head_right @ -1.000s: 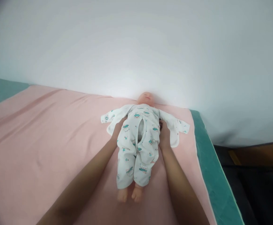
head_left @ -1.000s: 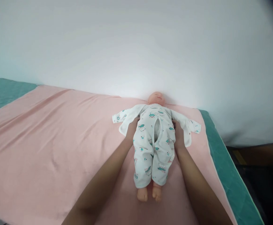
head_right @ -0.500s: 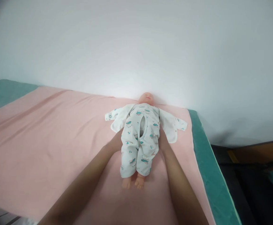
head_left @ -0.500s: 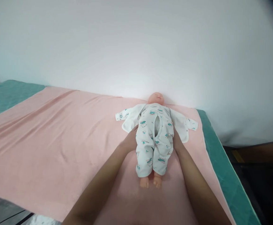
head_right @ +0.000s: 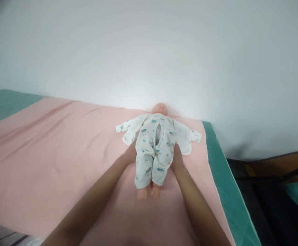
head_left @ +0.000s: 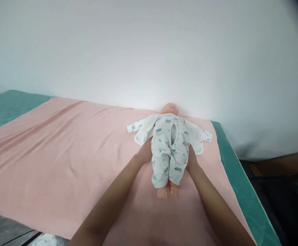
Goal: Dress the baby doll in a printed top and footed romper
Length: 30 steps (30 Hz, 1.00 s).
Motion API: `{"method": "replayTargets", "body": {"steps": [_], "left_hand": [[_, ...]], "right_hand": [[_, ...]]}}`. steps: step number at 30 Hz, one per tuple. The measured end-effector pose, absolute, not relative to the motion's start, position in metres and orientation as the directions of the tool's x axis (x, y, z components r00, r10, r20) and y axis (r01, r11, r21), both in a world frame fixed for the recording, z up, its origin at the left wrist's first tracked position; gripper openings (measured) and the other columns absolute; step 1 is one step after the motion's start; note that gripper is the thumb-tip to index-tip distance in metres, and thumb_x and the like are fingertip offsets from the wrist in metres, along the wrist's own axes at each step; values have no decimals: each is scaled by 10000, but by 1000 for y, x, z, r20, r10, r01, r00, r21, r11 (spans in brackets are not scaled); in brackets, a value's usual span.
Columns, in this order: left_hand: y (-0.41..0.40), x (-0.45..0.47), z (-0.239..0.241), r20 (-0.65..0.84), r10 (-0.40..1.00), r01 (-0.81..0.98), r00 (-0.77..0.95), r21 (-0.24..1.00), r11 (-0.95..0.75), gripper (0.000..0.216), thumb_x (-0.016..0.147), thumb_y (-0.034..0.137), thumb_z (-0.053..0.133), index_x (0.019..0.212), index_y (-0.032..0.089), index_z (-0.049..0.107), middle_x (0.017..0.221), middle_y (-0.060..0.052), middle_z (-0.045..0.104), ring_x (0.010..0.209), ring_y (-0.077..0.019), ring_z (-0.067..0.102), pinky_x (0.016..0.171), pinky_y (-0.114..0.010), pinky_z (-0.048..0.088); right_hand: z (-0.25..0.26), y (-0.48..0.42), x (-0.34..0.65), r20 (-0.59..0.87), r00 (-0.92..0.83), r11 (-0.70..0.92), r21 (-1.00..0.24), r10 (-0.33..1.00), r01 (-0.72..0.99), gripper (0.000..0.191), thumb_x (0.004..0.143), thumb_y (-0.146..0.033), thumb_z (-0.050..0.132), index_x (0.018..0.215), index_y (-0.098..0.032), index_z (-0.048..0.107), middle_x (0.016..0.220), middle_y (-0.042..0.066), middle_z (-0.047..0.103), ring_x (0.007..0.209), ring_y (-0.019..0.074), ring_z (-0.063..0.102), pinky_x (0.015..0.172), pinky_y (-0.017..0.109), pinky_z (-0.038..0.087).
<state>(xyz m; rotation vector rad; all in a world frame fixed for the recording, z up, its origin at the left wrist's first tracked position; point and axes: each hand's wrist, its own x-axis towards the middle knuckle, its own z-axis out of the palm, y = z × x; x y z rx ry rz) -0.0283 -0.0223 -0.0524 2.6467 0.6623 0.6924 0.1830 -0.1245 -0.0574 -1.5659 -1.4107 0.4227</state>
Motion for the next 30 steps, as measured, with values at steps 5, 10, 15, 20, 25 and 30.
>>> {"method": "replayTargets", "body": {"steps": [5, 10, 15, 20, 25, 30], "left_hand": [[-22, -29, -53, 376, 501, 349, 780, 403, -846, 327, 890, 306, 551, 1190, 188, 606, 1318, -94, 586, 1275, -254, 467, 1122, -416, 344], [-21, -31, -58, 353, 549, 412, 757, 395, -822, 339, 893, 294, 564, 1207, 171, 598, 1279, -102, 605, 1228, -248, 494, 1078, -395, 370], [-23, -29, -57, 329, 612, 498, 719, 370, -784, 273, 906, 298, 539, 1124, 162, 631, 1118, -116, 655, 1070, -259, 555, 959, -408, 422], [-28, -40, -58, 352, 608, 537, 712, 285, -794, 176, 903, 222, 508, 969, 168, 662, 980, -105, 644, 937, -245, 547, 796, -376, 436], [-45, -84, -62, 481, 464, 480, 744, 98, -872, 276, 936, 148, 405, 842, 180, 663, 914, -94, 605, 873, -221, 496, 756, -367, 404], [-61, -108, -61, 438, 463, 474, 771, 91, -876, 328, 947, 138, 368, 1031, 224, 673, 889, -84, 564, 874, -219, 468, 780, -372, 386]], "right_hand": [[-51, -143, 178, 320, 290, 107, -816, 902, 568, 443, 863, -350, 564, 1286, -220, 550, 1269, 113, 602, 1205, 295, 537, 995, 464, 458], [-59, -184, 194, 331, 47, 188, -641, 943, 744, 318, 830, -129, 456, 1051, -233, 660, 1131, 96, 624, 1118, 262, 554, 929, 426, 481], [-69, -192, 206, 268, 125, 25, -496, 955, 868, 503, 793, -54, 429, 1264, -185, 546, 1213, 130, 508, 1028, 222, 549, 831, 354, 494], [-69, -180, 208, 274, 71, 23, -326, 959, 945, 300, 836, -86, 455, 1035, -183, 657, 1020, 94, 550, 937, 208, 516, 777, 311, 442], [-68, -192, 211, 409, 7, 55, -139, 912, 989, 250, 851, -67, 460, 919, -190, 666, 933, 78, 572, 860, 213, 464, 724, 324, 375], [-66, -209, 213, 359, -104, 105, 18, 928, 994, 307, 822, -7, 439, 899, -199, 666, 946, 82, 601, 850, 230, 452, 718, 353, 347]]}}
